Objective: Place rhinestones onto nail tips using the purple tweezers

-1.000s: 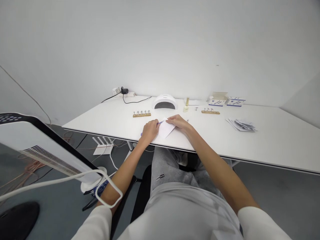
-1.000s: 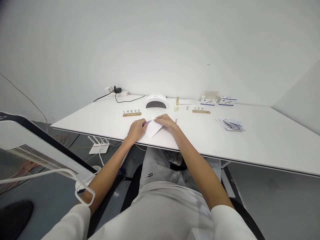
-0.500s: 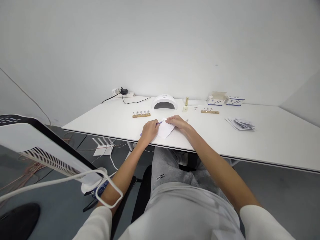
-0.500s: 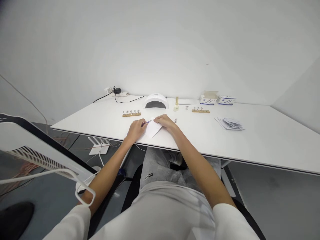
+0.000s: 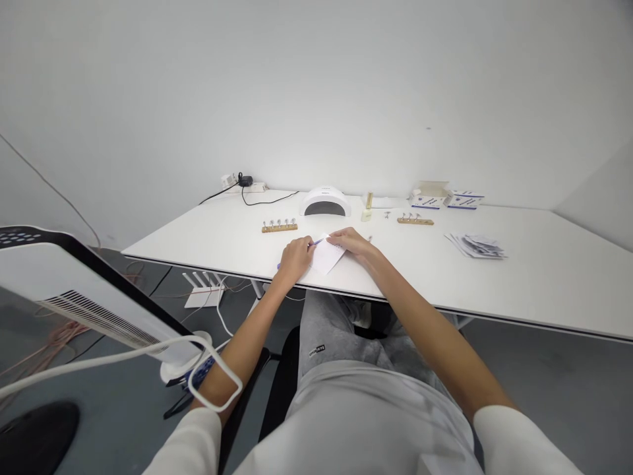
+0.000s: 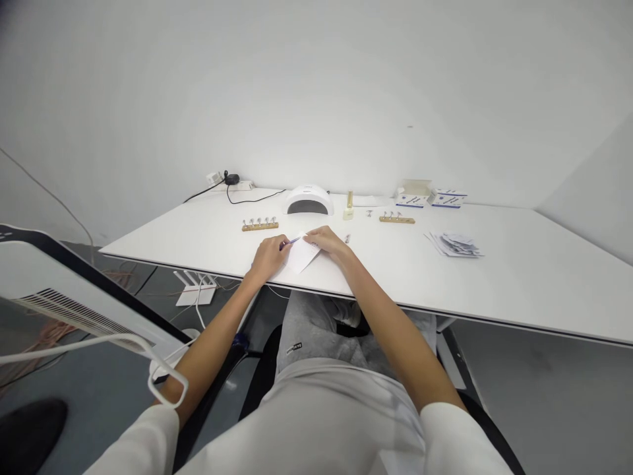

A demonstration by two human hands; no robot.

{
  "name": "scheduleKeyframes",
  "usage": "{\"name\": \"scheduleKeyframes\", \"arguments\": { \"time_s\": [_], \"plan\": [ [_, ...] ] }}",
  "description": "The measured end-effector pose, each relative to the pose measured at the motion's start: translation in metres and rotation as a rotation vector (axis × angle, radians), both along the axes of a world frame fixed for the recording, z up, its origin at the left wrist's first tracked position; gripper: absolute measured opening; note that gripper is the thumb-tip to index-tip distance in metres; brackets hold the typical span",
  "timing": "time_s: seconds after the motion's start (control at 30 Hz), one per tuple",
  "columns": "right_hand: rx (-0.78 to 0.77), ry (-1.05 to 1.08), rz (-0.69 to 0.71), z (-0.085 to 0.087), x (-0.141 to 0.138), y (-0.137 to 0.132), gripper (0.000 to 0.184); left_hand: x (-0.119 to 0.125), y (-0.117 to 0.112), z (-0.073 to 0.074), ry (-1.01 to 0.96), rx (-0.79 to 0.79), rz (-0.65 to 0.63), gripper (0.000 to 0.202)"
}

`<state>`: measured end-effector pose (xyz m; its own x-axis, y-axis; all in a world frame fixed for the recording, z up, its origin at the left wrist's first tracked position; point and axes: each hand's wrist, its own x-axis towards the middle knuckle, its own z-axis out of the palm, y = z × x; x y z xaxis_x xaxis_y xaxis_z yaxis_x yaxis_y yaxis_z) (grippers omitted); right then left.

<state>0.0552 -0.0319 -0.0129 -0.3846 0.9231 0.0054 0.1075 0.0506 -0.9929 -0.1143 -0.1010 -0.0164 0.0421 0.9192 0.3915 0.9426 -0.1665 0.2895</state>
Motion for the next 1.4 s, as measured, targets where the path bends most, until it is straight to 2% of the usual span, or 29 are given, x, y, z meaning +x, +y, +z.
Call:
{"name": "scheduleKeyframes", "arguments": {
  "time_s": [0.3, 0.5, 0.73, 1.03, 1.2, 1.3, 1.4],
  "plan": [
    [0.004, 0.004, -0.017, 0.002, -0.001, -0.002, 0.005, 0.004, -0.006, 0.003, 0.26, -0.099, 0.027, 0.038],
    [0.037, 0.013, 0.006, 0.001, 0.0, -0.002, 0.008, 0.008, -0.009, 0.003, 0.274, -0.071, 0.038, 0.041],
    [0.245, -0.204, -0.021, -0.004, -0.003, 0.002, 0.016, 0.005, -0.007, -0.001, 0.258, -0.055, 0.042, 0.041],
    [0.417, -0.292, -0.02, -0.009, -0.006, 0.006, 0.019, 0.003, -0.005, -0.002, 0.208, 0.045, 0.014, 0.032],
    [0.631, -0.348, -0.157, -0.008, -0.009, 0.004, 0.022, 0.001, -0.004, -0.004, 0.089, 0.158, -0.03, 0.028],
    [0.737, -0.326, -0.263, 0.005, 0.004, 0.004, 0.024, 0.0, -0.003, -0.005, 0.008, 0.215, -0.06, 0.025],
    [0.742, -0.372, -0.306, 0.02, 0.04, 0.008, 0.03, 0.0, 0.0, -0.007, -0.038, 0.254, -0.088, 0.023]
  ]
}}
